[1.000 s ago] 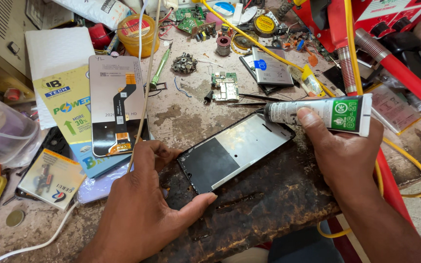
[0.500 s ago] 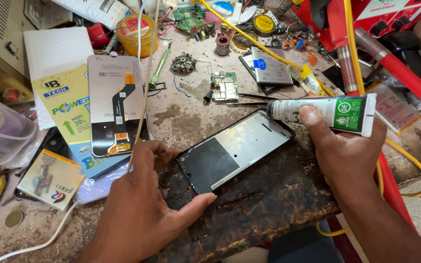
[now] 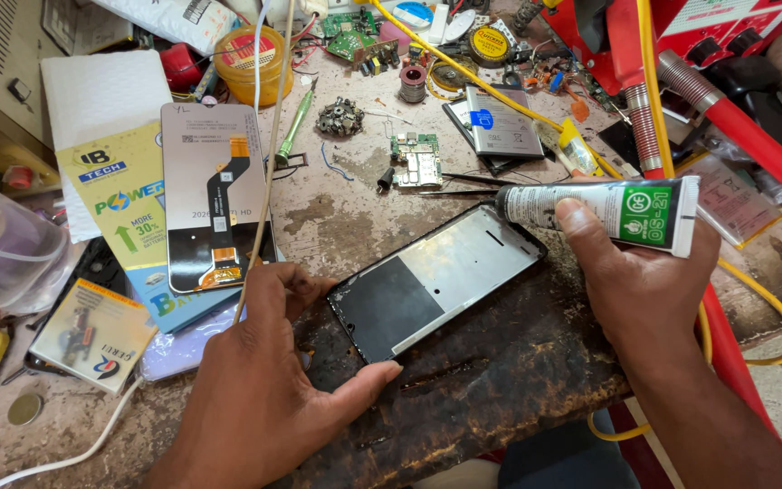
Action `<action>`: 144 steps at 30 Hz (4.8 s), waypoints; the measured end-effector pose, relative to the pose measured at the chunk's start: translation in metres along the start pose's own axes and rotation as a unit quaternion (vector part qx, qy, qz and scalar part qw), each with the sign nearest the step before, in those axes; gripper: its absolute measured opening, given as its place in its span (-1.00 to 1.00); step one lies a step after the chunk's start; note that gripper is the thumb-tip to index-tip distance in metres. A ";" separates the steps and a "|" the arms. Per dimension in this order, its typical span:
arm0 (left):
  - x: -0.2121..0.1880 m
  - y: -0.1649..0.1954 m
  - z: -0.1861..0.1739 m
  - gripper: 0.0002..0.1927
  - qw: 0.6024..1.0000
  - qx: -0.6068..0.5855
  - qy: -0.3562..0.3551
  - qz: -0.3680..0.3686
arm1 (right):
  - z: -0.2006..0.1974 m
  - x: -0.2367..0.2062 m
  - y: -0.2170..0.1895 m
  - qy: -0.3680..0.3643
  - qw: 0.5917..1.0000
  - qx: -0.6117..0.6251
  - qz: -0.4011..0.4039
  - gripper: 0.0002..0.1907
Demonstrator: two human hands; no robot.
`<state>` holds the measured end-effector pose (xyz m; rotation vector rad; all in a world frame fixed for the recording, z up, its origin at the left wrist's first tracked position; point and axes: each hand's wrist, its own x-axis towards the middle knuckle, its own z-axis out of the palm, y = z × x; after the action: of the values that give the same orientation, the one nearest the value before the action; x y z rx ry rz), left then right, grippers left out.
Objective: The person applies adhesive along the edges of a smartphone frame, then peels protective film from a replacement screen and aligns it with the frame. The person handles the screen and frame by hand and uses a tube of adhesive.
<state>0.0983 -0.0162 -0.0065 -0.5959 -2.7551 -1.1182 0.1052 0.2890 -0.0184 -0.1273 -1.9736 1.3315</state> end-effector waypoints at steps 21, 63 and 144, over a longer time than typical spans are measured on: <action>0.000 0.001 -0.001 -0.02 1.000 -0.004 -0.009 -0.012 | -0.002 -0.001 0.003 0.029 1.000 -0.011 0.002 -0.81; -0.006 0.001 -0.001 0.01 0.998 -0.025 0.063 0.009 | -0.005 -0.008 0.005 0.025 0.998 -0.047 -0.021 -0.81; -0.013 0.004 -0.005 -0.03 0.993 0.025 0.106 0.039 | -0.045 -0.048 -0.022 0.043 0.990 -0.129 0.039 -0.78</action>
<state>0.1119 -0.0211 -0.0032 -0.5390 -2.5500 -1.0269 0.1746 0.2916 -0.0165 -0.3816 -2.0771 1.0928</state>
